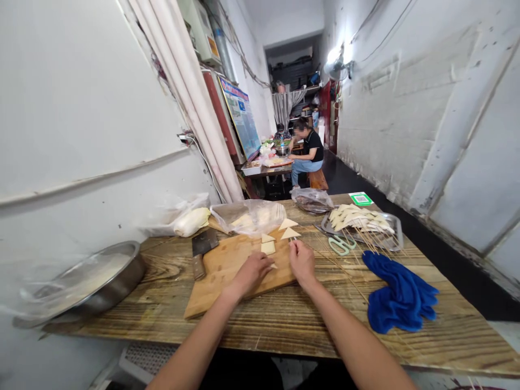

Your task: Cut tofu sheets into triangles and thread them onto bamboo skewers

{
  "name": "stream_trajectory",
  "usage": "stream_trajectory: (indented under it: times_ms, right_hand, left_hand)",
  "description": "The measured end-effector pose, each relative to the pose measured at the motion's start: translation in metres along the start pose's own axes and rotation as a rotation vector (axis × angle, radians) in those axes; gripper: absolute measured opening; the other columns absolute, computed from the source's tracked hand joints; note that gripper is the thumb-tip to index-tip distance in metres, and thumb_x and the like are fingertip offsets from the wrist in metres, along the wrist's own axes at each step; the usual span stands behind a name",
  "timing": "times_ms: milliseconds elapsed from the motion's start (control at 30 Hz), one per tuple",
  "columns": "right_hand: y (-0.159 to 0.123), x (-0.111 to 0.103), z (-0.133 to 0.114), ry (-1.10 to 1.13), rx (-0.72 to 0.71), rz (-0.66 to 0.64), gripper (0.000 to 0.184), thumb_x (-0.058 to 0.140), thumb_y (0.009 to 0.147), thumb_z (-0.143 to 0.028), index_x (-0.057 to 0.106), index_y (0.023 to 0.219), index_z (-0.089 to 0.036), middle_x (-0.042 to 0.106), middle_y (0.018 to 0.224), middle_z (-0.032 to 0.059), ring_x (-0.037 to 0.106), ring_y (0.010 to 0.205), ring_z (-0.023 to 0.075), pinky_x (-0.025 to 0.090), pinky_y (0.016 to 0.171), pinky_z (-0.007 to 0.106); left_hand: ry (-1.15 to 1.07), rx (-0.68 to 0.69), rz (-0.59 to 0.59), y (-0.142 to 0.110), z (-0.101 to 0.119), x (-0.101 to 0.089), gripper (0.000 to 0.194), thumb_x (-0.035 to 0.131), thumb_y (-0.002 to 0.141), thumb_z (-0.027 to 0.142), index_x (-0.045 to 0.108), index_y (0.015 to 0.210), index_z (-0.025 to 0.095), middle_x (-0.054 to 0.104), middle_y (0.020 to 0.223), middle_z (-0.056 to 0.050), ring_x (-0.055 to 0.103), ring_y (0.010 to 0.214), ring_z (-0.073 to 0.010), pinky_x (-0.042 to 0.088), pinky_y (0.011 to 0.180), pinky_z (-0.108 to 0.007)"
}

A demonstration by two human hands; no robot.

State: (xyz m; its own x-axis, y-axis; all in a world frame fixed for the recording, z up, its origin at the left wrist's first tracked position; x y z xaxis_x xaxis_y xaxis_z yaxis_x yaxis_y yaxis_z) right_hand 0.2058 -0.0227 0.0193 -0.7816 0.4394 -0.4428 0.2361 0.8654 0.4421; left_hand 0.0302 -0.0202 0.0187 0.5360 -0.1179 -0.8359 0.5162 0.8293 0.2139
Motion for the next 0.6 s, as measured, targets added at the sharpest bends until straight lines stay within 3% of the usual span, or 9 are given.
stream_trajectory:
  times_ms: [100,200,300,433,600]
  right_hand:
    - [-0.002,0.003,0.0,0.0,-0.02,-0.016,0.032,0.035,0.085,-0.035,0.061,0.079,-0.017,0.059,0.055,0.0012,0.052,0.05,0.0136,0.036,0.05,0.021]
    - [-0.006,0.007,-0.004,0.006,-0.062,-0.047,0.03,0.036,0.084,-0.034,0.061,0.079,-0.018,0.06,0.056,0.0011,0.053,0.051,0.0134,0.036,0.05,0.021]
    - [-0.01,0.01,-0.008,0.017,-0.111,-0.084,0.029,0.037,0.084,-0.033,0.061,0.08,-0.018,0.062,0.061,0.0017,0.055,0.054,0.0134,0.037,0.052,0.021]
    - [-0.017,0.012,-0.013,0.02,-0.173,-0.104,0.028,0.037,0.086,-0.032,0.061,0.082,-0.018,0.065,0.068,0.0032,0.058,0.059,0.0145,0.04,0.056,0.023]
    - [-0.033,0.023,-0.02,-0.013,-0.277,-0.265,0.027,0.037,0.087,-0.029,0.062,0.083,-0.018,0.066,0.072,0.0043,0.06,0.064,0.0159,0.042,0.062,0.024]
  left_hand:
    - [-0.133,-0.072,0.104,-0.004,-0.008,-0.003,0.021,0.061,0.07,0.026,0.066,0.09,0.022,0.059,0.078,-0.005,0.051,0.076,-0.0195,0.036,0.071,-0.028]
    - [-0.19,-0.181,0.079,-0.005,-0.014,-0.001,0.015,0.064,0.063,0.02,0.067,0.077,0.018,0.054,0.062,0.0,0.047,0.063,-0.0156,0.034,0.062,-0.025]
    - [-0.34,-0.195,0.106,-0.007,-0.014,0.0,0.005,0.066,0.061,0.018,0.066,0.065,0.016,0.057,0.063,0.0,0.05,0.066,-0.0151,0.036,0.063,-0.024]
    - [-0.822,-0.316,0.327,-0.013,-0.028,-0.005,0.018,0.069,0.063,0.023,0.069,0.079,0.014,0.066,0.077,-0.004,0.056,0.072,-0.0153,0.041,0.066,-0.023]
    - [-1.512,-0.577,0.583,-0.017,-0.066,-0.018,0.015,0.062,0.074,0.015,0.063,0.087,0.01,0.066,0.083,-0.008,0.056,0.059,-0.0067,0.043,0.05,-0.014]
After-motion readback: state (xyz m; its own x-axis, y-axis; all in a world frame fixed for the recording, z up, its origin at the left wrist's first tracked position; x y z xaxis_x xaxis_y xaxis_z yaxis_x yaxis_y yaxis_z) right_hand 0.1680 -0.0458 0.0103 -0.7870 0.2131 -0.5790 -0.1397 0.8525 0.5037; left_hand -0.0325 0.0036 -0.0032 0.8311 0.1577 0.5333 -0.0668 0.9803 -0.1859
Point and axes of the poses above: each hand's wrist, its own y-axis towards the middle knuckle, its own x-axis out of the palm, z = x × y, the point moved 3 cm from there along y, towards the middle knuckle
